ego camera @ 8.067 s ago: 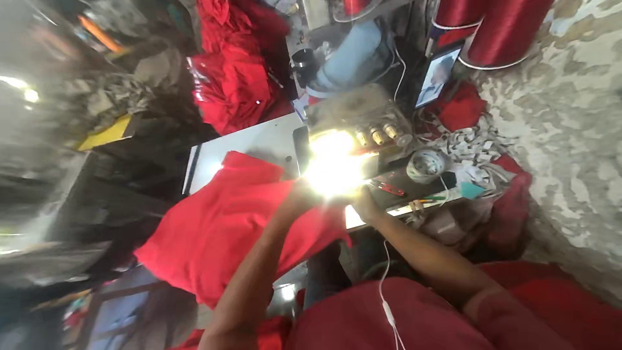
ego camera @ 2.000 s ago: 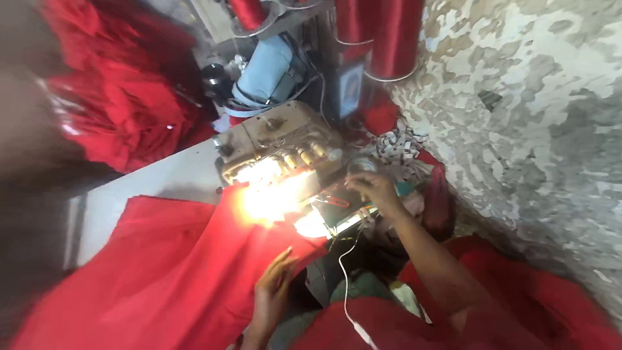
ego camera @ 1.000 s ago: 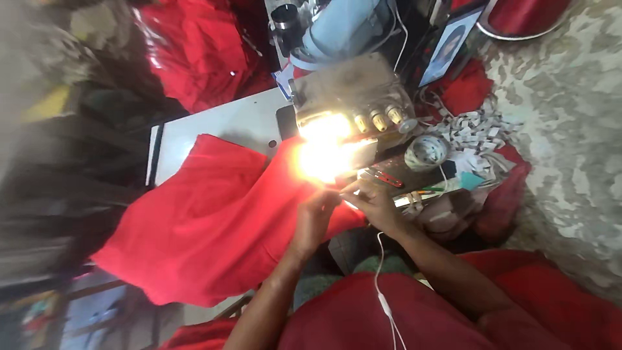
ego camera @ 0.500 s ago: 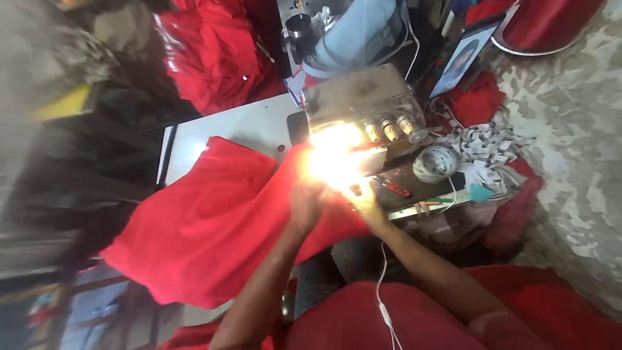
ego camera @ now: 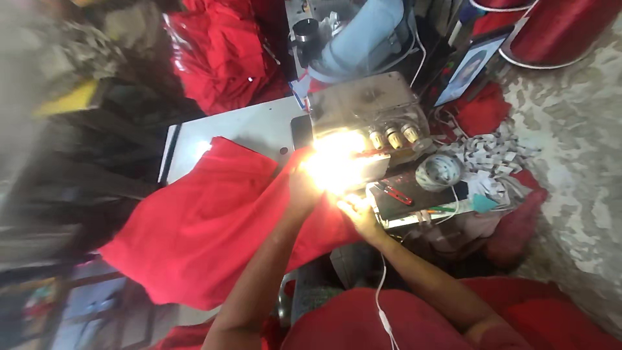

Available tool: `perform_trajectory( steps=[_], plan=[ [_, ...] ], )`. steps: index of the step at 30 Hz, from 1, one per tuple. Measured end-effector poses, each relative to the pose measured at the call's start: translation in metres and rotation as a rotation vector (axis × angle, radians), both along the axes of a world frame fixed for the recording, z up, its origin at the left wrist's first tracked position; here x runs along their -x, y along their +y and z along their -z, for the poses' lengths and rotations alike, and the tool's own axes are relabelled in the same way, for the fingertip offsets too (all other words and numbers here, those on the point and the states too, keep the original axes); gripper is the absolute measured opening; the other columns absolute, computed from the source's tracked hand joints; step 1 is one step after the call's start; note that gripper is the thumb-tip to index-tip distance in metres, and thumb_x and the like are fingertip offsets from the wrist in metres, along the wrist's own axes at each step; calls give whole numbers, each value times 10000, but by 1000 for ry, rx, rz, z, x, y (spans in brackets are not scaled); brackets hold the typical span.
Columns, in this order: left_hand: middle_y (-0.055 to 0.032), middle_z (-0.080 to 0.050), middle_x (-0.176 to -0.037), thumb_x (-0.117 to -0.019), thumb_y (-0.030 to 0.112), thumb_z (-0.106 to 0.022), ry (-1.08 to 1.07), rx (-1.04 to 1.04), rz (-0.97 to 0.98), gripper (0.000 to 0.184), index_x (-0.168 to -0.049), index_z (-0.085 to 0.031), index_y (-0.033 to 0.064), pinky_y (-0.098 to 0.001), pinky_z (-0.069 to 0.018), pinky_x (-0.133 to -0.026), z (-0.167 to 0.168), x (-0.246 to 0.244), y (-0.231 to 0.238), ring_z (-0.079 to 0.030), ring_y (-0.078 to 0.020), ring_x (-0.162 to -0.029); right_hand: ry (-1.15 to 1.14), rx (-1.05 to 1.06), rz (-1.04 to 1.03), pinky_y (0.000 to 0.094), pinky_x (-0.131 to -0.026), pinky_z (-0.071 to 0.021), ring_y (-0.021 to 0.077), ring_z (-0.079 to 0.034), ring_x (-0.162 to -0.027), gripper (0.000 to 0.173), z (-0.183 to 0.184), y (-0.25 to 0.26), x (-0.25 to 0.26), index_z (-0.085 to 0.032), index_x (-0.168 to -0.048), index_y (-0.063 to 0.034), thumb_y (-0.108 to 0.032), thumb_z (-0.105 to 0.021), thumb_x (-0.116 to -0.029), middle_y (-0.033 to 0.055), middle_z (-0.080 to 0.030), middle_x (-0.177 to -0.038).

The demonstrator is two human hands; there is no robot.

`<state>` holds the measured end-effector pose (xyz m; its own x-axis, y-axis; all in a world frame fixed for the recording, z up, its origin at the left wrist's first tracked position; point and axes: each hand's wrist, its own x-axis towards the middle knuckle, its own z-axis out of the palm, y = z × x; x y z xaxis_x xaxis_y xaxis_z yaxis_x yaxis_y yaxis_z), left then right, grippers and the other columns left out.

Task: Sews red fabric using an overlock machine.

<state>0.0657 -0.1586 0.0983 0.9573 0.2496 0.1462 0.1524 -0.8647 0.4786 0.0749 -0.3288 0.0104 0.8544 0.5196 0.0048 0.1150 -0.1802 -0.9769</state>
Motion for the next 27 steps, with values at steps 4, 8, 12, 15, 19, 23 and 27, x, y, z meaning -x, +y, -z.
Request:
perform_trajectory(
  steps=[4,8,12,15,19,23,27],
  plan=[
    [-212,-727,-1082,-959,150,-692,-113,-37,33,184,-1021,-756,-10,-589,-457,-924,6,2,-5,-658,-417,-1052,-62,7,16,346,-589,-454,132,-510,-584,213,1,0,1,-656,-889,-8,-181,-621,-1010,39,-535,-651],
    [-188,-730,-1071,-951,94,-650,-291,-316,131,140,-985,-763,19,-561,-511,-868,20,14,-16,-674,-405,-1057,-62,10,19,308,-590,-446,100,-496,-584,215,0,-2,1,-654,-862,-8,-163,-626,-1007,22,-533,-651],
    [-210,-700,-1138,-985,68,-579,-233,-361,154,235,-1146,-722,-27,-543,-534,-856,31,32,-31,-676,-393,-1038,-71,24,12,317,-627,-479,105,-537,-620,206,-2,-3,1,-675,-904,-20,-185,-617,-1014,25,-571,-682],
    [-209,-704,-1169,-986,72,-583,-250,-359,150,264,-1195,-723,-7,-529,-522,-892,36,37,-32,-682,-384,-1034,-64,21,23,317,-631,-482,100,-547,-629,199,0,-2,4,-672,-907,-32,-180,-598,-1018,14,-572,-688],
    [-203,-699,-1181,-985,85,-584,-253,-320,149,263,-1188,-729,3,-534,-504,-888,37,37,-29,-663,-392,-1044,-23,33,31,321,-655,-503,102,-573,-650,192,-1,-2,7,-675,-944,-31,-185,-595,-1026,23,-598,-712],
    [-173,-685,-1274,-1022,115,-538,-235,-299,192,294,-1243,-714,33,-554,-479,-978,41,38,-18,-643,-372,-1170,-50,13,47,327,-640,-488,105,-548,-634,198,1,-1,7,-665,-915,-29,-186,-600,-1017,19,-569,-690],
    [-175,-666,-1324,-1024,152,-541,-219,-296,196,313,-1266,-708,45,-580,-441,-1059,42,40,-15,-618,-369,-1247,-79,-9,50,339,-643,-494,112,-556,-634,201,8,0,6,-672,-911,-28,-188,-601,-1010,22,-571,-681]
  ],
)
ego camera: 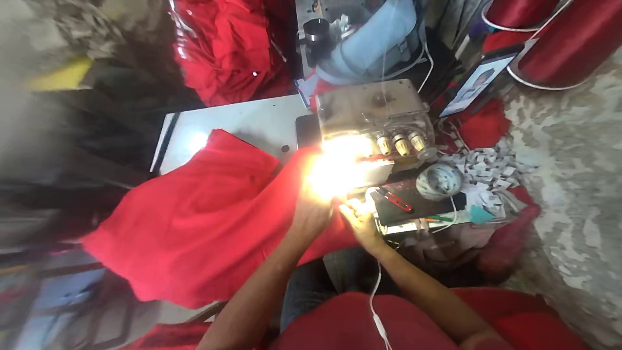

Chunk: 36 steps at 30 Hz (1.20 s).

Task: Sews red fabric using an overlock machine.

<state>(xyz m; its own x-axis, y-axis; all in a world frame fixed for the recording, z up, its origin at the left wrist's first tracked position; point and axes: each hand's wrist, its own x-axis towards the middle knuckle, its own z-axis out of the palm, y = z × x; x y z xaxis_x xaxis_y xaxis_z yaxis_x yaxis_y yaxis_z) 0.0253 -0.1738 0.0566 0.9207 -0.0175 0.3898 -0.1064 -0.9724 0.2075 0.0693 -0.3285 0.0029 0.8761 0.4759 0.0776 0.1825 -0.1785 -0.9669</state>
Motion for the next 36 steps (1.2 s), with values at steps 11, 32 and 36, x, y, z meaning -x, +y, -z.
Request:
perform_trajectory(
  steps=[11,32,36],
  plan=[
    [-188,-658,-1331,-1017,145,-567,8,46,-47,302,-1261,-708,36,-641,-383,-1109,4,-1,-8,-602,-401,-1269,26,16,14,283,-620,-465,76,-521,-612,176,-12,-1,6,-657,-922,-29,-160,-590,-1018,2,-546,-671],
    [-179,-681,-1276,-1037,147,-557,53,475,3,251,-1143,-725,-6,-511,-435,-1119,-65,9,17,-623,-309,-1244,-98,115,-4,452,-711,-537,238,-653,-770,243,-32,4,-15,-666,-1042,2,-216,-559,-1052,145,-669,-858],
    [-23,-656,-1049,-1059,105,-398,-207,779,-410,288,-1116,-593,-98,-206,-505,-931,-155,155,5,-612,-5,-1010,-93,204,7,560,-865,-549,297,-716,-986,308,-22,-4,-25,-686,-1214,-48,-275,-590,-1029,147,-739,-1062]
  ],
)
